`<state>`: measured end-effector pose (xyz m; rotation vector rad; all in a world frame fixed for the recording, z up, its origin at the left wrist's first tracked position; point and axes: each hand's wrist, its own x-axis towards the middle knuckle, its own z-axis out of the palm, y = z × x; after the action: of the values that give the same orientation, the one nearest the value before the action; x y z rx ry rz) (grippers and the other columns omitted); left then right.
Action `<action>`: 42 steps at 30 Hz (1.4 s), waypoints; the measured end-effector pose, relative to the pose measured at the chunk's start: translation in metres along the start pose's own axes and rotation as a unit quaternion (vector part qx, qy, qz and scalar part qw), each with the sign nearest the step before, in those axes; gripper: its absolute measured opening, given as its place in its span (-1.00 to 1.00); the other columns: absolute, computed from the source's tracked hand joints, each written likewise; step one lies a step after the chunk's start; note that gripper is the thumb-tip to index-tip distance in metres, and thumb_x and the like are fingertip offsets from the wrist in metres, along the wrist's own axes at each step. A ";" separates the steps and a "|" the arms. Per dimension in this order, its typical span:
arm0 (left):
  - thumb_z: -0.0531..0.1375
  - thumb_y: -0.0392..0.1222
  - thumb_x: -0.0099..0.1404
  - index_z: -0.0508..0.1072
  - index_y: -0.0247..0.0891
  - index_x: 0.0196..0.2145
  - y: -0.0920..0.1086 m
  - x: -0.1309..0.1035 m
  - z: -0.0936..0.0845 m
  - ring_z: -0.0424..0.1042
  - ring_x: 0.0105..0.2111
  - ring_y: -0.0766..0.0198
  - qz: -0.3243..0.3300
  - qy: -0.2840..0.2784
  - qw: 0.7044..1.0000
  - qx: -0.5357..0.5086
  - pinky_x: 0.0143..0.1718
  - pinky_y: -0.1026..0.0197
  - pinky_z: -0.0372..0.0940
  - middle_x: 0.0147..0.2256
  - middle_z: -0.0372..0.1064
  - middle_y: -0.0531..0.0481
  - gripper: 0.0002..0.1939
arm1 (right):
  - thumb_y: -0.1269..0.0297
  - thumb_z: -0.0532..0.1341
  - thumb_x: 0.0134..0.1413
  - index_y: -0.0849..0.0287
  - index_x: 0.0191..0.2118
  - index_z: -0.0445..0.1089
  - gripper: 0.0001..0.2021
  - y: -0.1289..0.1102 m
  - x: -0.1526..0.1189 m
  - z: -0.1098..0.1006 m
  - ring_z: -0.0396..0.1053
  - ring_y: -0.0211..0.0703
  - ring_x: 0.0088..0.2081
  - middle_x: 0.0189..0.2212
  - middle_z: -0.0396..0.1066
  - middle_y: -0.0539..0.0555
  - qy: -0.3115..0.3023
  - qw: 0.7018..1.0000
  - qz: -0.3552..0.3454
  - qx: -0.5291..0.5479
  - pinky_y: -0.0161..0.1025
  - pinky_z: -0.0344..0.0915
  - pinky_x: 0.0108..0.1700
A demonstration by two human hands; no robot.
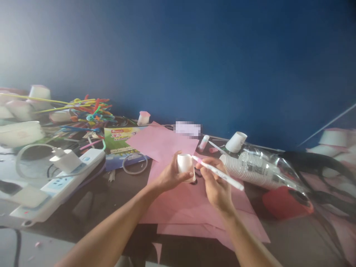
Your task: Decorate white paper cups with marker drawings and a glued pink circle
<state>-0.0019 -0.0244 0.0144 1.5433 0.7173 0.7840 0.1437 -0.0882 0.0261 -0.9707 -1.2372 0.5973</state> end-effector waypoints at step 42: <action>0.26 0.08 0.05 -0.07 -0.28 0.15 -0.006 0.002 0.008 0.40 -0.22 0.03 0.043 0.049 0.990 0.126 -0.19 -0.03 0.36 -0.13 0.34 -0.21 -0.14 | 0.45 0.17 0.11 0.10 -0.14 0.33 -0.81 -0.001 -0.007 0.005 0.40 -0.13 -0.22 -0.28 0.42 0.08 -0.065 0.951 -0.164 -0.255 -0.18 0.36 -0.20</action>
<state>0.0053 -0.0269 0.0079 1.7813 0.8519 0.8644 0.1373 -0.0927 0.0236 -1.1252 -1.6755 0.0726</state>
